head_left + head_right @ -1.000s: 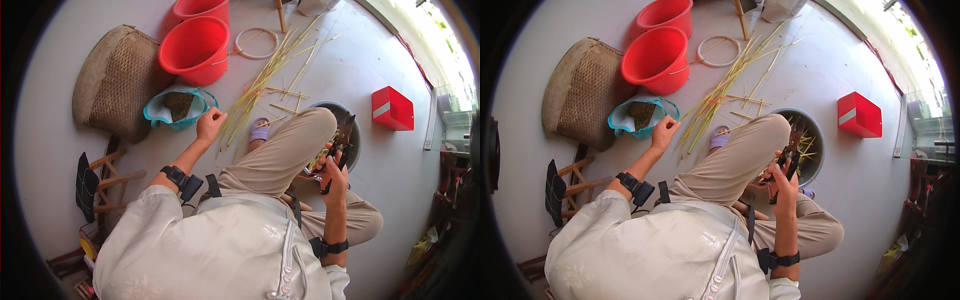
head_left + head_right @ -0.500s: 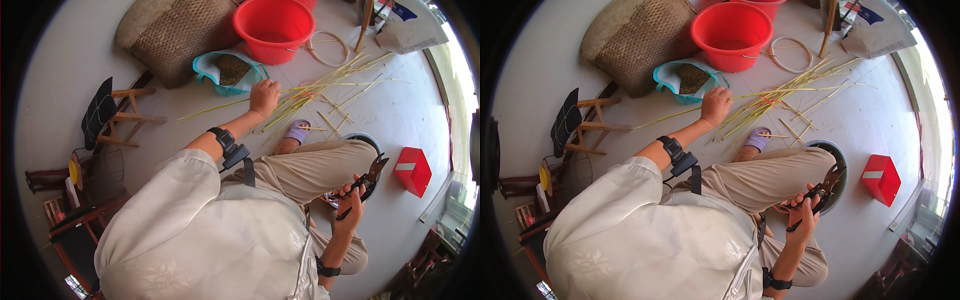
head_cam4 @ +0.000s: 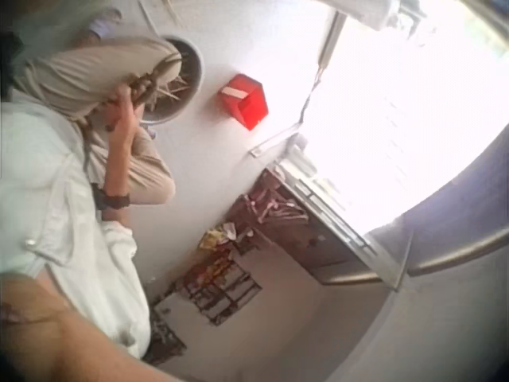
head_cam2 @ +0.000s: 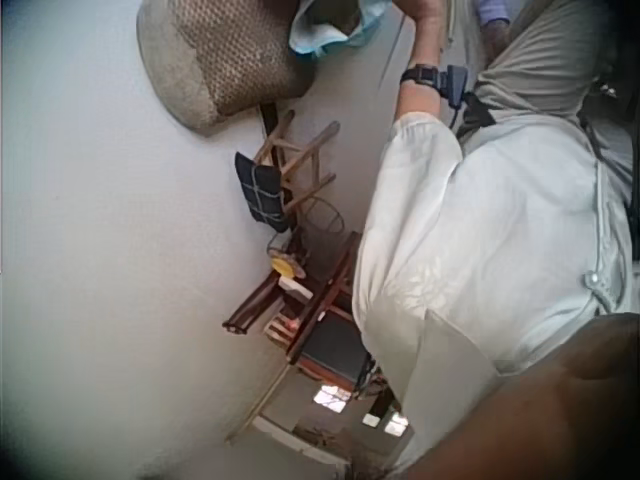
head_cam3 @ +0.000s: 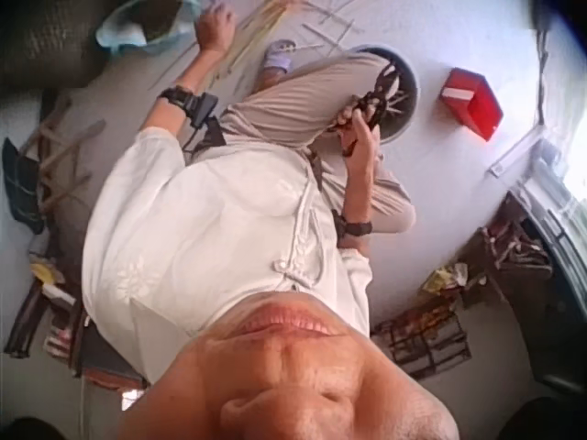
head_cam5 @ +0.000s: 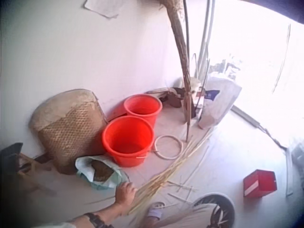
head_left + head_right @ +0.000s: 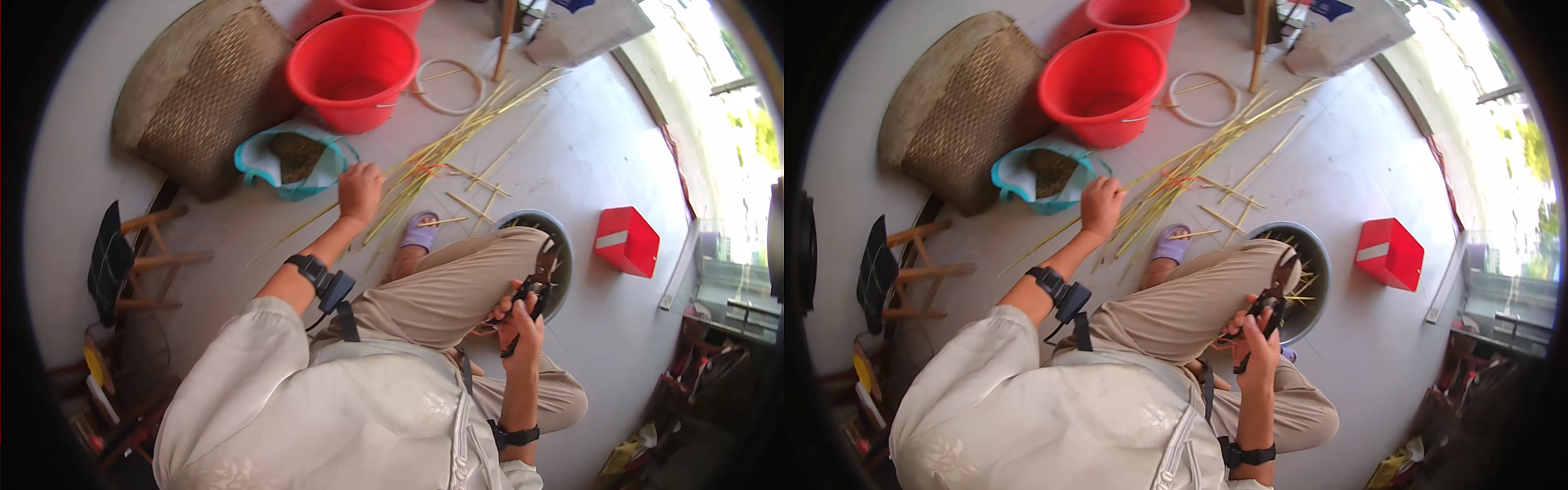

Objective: The person is sitting and using gardening shears to cut green plant stems into smaller segments and placing them into a bucket.

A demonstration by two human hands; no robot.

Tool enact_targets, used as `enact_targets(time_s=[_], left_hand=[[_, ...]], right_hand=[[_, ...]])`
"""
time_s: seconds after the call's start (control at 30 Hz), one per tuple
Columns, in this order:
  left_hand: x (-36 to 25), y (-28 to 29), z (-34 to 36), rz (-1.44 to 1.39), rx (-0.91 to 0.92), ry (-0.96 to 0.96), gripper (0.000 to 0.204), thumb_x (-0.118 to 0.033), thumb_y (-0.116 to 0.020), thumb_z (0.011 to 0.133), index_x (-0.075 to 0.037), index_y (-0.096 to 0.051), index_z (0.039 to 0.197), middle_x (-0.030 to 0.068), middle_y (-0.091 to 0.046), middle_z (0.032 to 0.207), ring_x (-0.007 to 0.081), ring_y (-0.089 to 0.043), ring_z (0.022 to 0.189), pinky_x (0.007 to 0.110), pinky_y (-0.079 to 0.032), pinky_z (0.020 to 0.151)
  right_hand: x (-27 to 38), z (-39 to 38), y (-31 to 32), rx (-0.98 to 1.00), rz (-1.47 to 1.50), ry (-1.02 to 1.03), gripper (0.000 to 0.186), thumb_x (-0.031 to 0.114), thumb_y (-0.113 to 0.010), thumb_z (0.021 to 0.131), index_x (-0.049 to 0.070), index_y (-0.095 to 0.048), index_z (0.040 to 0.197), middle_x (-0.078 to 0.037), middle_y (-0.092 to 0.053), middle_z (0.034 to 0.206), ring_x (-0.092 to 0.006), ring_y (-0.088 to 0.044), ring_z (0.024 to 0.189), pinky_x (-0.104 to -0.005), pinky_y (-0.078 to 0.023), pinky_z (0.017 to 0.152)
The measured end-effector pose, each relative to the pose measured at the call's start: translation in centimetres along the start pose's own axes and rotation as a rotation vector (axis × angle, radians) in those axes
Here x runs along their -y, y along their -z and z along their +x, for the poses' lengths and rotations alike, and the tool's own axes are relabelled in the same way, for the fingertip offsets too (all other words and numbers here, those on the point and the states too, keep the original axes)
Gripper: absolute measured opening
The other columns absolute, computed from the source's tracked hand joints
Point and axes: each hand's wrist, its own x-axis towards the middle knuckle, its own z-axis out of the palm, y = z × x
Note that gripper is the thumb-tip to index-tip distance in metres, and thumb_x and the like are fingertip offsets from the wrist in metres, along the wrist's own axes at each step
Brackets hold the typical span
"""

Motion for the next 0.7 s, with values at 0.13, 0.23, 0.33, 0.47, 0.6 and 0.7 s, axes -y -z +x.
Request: enact_targets(time_s=[0.13,0.23,0.33,0.47,0.6,0.7], left_hand=[[0.0,1.0,-0.8,-0.014,-0.02,-0.009,0.025,-0.012,-0.075,0.073,-0.009,-0.051,0.076,0.0077,-0.054,0.077,0.032,-0.055,0.081,0.046,-0.042,0.07],[-0.3,0.8,-1.0,-0.025,0.0,0.023,0.025,-0.012,-0.075,0.074,-0.009,-0.05,0.076,0.0077,-0.054,0.077,0.0318,-0.055,0.081,0.046,-0.042,0.071],[0.4,-0.1,-1.0,-0.015,0.058,0.048,0.025,-0.012,-0.076,0.074,-0.01,-0.052,0.079,0.0067,-0.055,0.08,0.031,-0.055,0.085,0.046,-0.042,0.073],[1.1,-0.4,-0.7,0.033,0.053,0.055,0.027,-0.011,-0.076,0.072,-0.013,-0.061,0.094,0.0061,-0.062,0.094,0.0303,-0.057,0.095,0.044,-0.045,0.082],[-1.0,-1.0,0.2,0.004,-0.001,-0.012,0.039,-0.01,-0.075,0.072,-0.015,-0.063,0.109,0.0065,-0.065,0.105,0.0308,-0.057,0.102,0.043,-0.045,0.089],[-3.7,-0.1,0.7,-0.159,0.167,-0.071,0.036,-0.012,-0.072,0.075,-0.014,-0.065,0.111,0.0072,-0.066,0.102,0.0279,-0.058,0.103,0.038,-0.045,0.09]], right_hand=[[0.7,-0.3,-0.4,-0.038,0.039,0.0,0.045,0.012,-0.056,0.094,0.0,-0.039,0.134,-0.005,-0.052,0.089,-0.0151,-0.052,0.082,-0.0315,-0.046,0.074],[0.8,-0.8,-0.2,-0.069,0.044,-0.029,0.047,0.012,-0.057,0.094,0.0,-0.038,0.135,-0.004,-0.051,0.088,-0.0144,-0.051,0.081,-0.0316,-0.046,0.072],[0.4,-0.9,0.4,-0.065,0.054,-0.01,0.047,0.012,-0.057,0.094,0.001,-0.038,0.136,-0.004,-0.051,0.088,-0.0145,-0.052,0.081,-0.0317,-0.047,0.069],[0.6,-1.2,0.4,-0.035,0.132,0.003,0.046,0.013,-0.055,0.095,0.001,-0.039,0.136,-0.005,-0.051,0.088,-0.0155,-0.052,0.082,-0.0334,-0.047,0.074],[1.1,-1.2,1.4,-0.007,0.234,0.133,0.046,0.019,-0.051,0.096,0.001,-0.038,0.137,-0.006,-0.05,0.091,-0.0173,-0.05,0.085,-0.0365,-0.046,0.083],[1.7,-1.6,2.1,0.014,0.297,0.222,0.044,0.025,-0.046,0.099,0.002,-0.04,0.136,-0.005,-0.049,0.093,-0.0169,-0.049,0.087,-0.0381,-0.045,0.088]])
